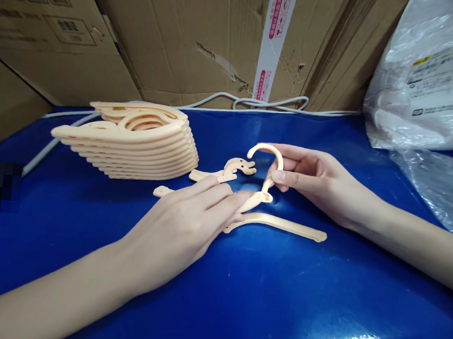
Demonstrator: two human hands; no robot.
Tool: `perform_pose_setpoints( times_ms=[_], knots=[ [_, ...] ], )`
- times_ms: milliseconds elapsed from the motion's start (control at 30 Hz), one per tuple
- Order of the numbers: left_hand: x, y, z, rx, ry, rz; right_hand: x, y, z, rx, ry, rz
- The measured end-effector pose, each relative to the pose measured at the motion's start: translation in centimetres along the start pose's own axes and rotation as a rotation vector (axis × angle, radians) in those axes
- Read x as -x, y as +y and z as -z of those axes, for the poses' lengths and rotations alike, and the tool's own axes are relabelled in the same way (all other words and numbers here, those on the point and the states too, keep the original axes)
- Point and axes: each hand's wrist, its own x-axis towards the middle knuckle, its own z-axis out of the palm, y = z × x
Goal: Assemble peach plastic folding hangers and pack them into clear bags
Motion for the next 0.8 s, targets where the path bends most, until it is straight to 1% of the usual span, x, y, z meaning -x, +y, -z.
perform_pose_setpoints(
  times_ms=[133,367,500,600,700,767,800],
  knots=[
    [0.1,0.1,0.1,0.025,0.009,0.003,-0.2,0.2,0.3,-0.027,-0.041,-0.012],
    [0.1,0.1,-0.2,0.045,0.02,0.046,-0.2,0.5,0.4,0.033,-0.028,0.008],
    [0.0,0.3,0.0,0.039,-0.004,0.103,0.0,0.2,0.0,0.055,-0.023,0.034],
    [0.0,0.8,0.2,0.03,-0.031,0.13,0.4,-0.1,-0.4,0.091,-0.048,0.067],
    [0.0,1.2,0.4,0.033,-0.036,0.141,0.7,-0.4,-0.7,0.204,-0.068,0.112],
    [-0.1,1.3,0.7,0.112,-0.06,0.2,0.9,-0.5,-0.7,0.346,-0.05,0.157],
    [-0.2,1.3,0.8,0.19,-0.086,0.255,0.9,-0.6,-0.6,0.431,-0.048,0.18]
  ],
)
